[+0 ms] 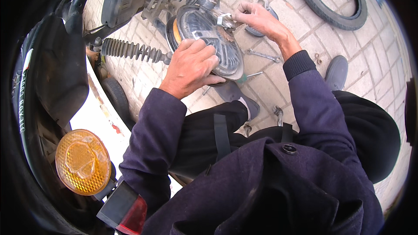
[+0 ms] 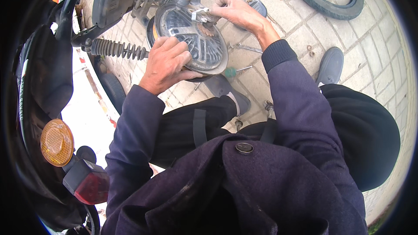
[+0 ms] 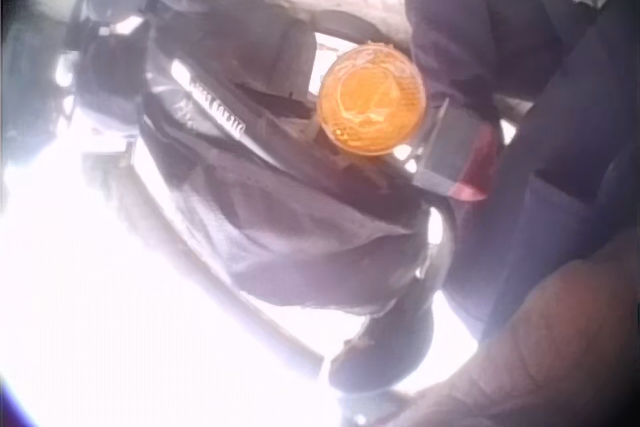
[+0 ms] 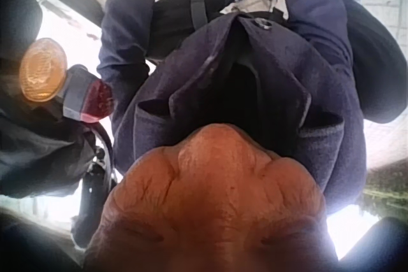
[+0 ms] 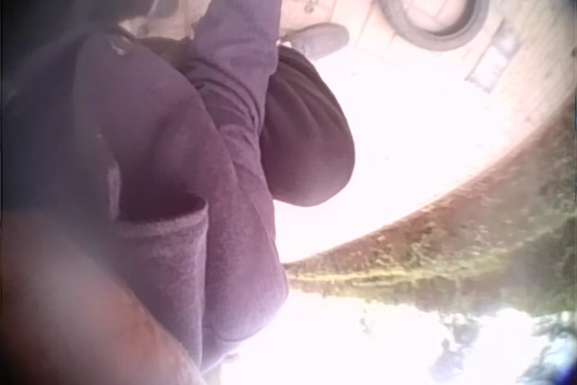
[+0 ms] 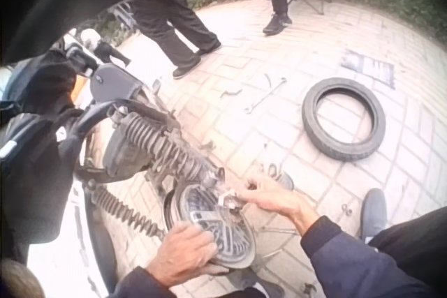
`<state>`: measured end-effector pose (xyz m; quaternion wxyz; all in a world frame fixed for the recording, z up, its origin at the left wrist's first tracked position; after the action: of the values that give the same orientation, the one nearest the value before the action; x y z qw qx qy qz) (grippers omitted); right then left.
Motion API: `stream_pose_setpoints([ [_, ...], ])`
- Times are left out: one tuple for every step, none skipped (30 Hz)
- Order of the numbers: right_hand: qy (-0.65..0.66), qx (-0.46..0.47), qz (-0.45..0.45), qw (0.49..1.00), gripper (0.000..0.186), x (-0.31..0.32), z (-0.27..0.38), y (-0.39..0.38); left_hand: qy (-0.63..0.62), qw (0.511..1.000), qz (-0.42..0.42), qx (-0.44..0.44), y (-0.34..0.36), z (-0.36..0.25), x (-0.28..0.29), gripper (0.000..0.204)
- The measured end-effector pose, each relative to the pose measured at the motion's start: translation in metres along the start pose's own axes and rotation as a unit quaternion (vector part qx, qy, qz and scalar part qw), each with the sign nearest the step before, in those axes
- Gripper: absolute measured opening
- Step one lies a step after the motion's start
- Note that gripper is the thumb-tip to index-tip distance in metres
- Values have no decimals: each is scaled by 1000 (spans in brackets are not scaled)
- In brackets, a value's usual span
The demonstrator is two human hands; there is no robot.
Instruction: The person kneels beside a scooter and uses a wrench to loosen and tighten bolts on the rear wheel hub. They repeatedly adjust the wheel assembly, rotate the wheel, and reposition tools on the ground while working on the brake or hub mechanism.
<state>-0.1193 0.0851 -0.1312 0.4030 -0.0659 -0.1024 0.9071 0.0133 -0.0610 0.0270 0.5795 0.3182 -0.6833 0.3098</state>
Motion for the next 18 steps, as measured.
stream_pose_setpoints([
  [-18,11,-9,1000,29,0,1,1,-2,1000,-2,-2,0,0,0,44],
  [-46,4,-15,999,28,-1,0,1,-6,1000,-4,-1,0,-1,0,44],
  [-72,7,-22,997,28,-1,-1,2,-6,1000,-2,0,-1,-2,0,44],
  [-33,4,-15,999,27,-2,-2,3,-6,1000,0,-1,0,-2,0,44],
  [8,13,-9,1000,27,-4,-2,5,-4,1000,3,-1,0,-1,0,44],
  [39,0,-6,999,27,-5,-3,6,-7,1000,2,-1,0,-1,0,44],
  [12,9,-7,1000,26,-5,-3,6,-9,1000,2,-1,1,-1,0,43],
  [-25,-3,-11,1000,25,-5,-4,7,-10,1000,2,0,1,-1,0,43],
  [-61,-7,-18,998,24,-4,-4,9,-7,1000,-2,-4,2,0,1,43],
  [-42,-15,-19,999,23,-5,-3,11,-6,1000,-6,-4,2,0,1,43],
  [-19,-21,-22,999,23,-7,-4,10,-8,1000,-7,-4,1,-1,1,43],
  [2,-30,-26,999,22,-8,-3,12,-8,1000,-7,-4,1,-1,0,43],
  [64,-40,-14,997,20,-8,-3,11,-6,1000,-7,-4,1,-1,0,43],
  [16,-36,-25,999,21,-9,-2,11,-6,1000,-5,-4,0,-1,0,43],
  [-33,-31,-41,998,22,-10,0,12,1,1000,-4,-10,0,0,0,44],
  [-84,-41,-57,994,22,-10,0,12,-2,1000,-6,-9,0,1,-1,44],
  [-133,-24,-77,988,25,-9,2,10,-2,1000,-5,-7,-1,0,-2,44],
  [-77,-44,-75,993,25,-9,0,8,-1,1000,-6,-6,-1,1,-2,44],
])
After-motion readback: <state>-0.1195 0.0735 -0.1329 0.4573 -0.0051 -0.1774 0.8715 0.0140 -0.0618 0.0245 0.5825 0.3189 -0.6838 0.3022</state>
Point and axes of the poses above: each hand's wrist, its own y-axis towards the middle knuckle, its own x-axis out of the back of the hand, z = x × y, the point moved 3 cm from there along y, towards the middle knuckle, and after that the axes turned 1 degree about -x, right-handed, at the moved point
